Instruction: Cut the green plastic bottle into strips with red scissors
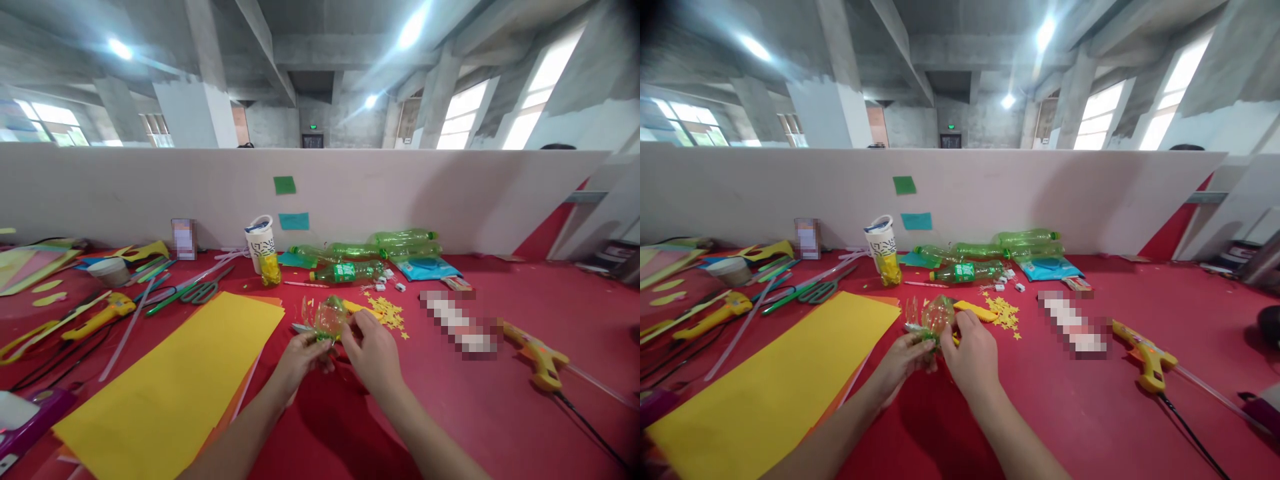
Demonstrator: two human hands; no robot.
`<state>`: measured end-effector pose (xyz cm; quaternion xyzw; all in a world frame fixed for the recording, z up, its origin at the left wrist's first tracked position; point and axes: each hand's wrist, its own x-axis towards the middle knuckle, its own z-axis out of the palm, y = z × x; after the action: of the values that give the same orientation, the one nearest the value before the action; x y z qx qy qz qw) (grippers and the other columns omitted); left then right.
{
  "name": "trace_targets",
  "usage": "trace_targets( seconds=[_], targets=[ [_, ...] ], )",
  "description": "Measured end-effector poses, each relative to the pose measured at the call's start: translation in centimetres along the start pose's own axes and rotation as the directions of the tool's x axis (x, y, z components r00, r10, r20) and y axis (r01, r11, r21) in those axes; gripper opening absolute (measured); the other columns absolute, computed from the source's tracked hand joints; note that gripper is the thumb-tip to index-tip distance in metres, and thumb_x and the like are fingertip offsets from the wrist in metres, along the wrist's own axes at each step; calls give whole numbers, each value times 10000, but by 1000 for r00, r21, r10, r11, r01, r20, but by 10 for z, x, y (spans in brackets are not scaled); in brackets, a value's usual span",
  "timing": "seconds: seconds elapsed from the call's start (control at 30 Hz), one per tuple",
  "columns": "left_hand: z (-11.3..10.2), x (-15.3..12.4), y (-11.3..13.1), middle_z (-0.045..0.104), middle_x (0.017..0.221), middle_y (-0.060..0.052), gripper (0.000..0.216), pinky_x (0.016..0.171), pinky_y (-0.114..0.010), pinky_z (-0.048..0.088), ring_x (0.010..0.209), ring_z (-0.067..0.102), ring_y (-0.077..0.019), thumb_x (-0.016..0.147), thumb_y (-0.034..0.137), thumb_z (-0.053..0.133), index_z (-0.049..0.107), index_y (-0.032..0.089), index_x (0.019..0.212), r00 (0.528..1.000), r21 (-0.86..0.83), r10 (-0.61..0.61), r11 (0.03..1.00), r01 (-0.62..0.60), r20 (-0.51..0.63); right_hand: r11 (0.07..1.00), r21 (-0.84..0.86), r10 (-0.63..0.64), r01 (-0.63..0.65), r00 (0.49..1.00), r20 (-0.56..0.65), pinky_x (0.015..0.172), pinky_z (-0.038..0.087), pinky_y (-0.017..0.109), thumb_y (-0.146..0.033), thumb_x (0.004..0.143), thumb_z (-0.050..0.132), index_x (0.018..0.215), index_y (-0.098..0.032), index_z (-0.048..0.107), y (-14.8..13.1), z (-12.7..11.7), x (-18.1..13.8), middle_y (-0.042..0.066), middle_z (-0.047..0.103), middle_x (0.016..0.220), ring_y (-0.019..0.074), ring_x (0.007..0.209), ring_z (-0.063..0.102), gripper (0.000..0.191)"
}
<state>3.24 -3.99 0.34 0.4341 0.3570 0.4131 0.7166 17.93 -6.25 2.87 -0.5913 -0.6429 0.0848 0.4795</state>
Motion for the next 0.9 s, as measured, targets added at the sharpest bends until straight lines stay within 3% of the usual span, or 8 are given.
trace_targets(
  seconds=[0.27, 0.43, 0.57, 0.73, 0.9],
  targets=[
    [5, -4, 3, 662, 669, -37, 223, 536, -259, 409, 514, 596, -136, 675, 290, 739, 623, 126, 773, 1000, -29, -17, 999, 17, 18, 994, 106, 1, -1, 1000, -3, 492, 303, 227, -125, 749, 472, 601, -234, 329, -2, -2, 2, -58, 374, 596, 131, 536, 402, 232],
    [1, -2, 0, 657, 655, -31, 238, 549, -259, 412, 523, 601, -142, 696, 312, 727, 632, 129, 814, 998, -47, -42, 998, 44, 49, 989, 131, -67, 67, 998, -6, 537, 359, 248, -134, 788, 484, 695, -217, 476, -8, -5, -1, -23, 476, 731, 124, 557, 455, 124],
    [-3, -1, 2, 669, 713, -44, 198, 568, -247, 422, 553, 591, -120, 745, 299, 686, 648, 126, 833, 997, -175, -27, 984, 40, 74, 974, 201, -113, 107, 993, 22, 546, 409, 243, -135, 816, 495, 719, -223, 471, -10, -2, -2, -24, 488, 680, 139, 580, 490, 133],
    [-4, -1, 5, 657, 728, -34, 150, 615, -228, 446, 620, 588, -104, 760, 267, 676, 647, 122, 784, 997, -295, -43, 954, 58, 57, 941, 260, -241, 216, 968, 70, 661, 468, 276, -95, 827, 503, 762, -223, 485, -9, 2, -2, 18, 568, 802, 169, 729, 550, 144],
    [-4, -2, 8, 654, 705, -5, 100, 648, -229, 462, 622, 584, -94, 777, 227, 662, 622, 139, 750, 997, -369, -72, 926, 78, 29, 908, 231, -380, 350, 919, 105, 782, 444, 355, -93, 853, 508, 805, -227, 542, -10, 0, -4, 56, 638, 884, 221, 866, 537, 146]
  ],
)
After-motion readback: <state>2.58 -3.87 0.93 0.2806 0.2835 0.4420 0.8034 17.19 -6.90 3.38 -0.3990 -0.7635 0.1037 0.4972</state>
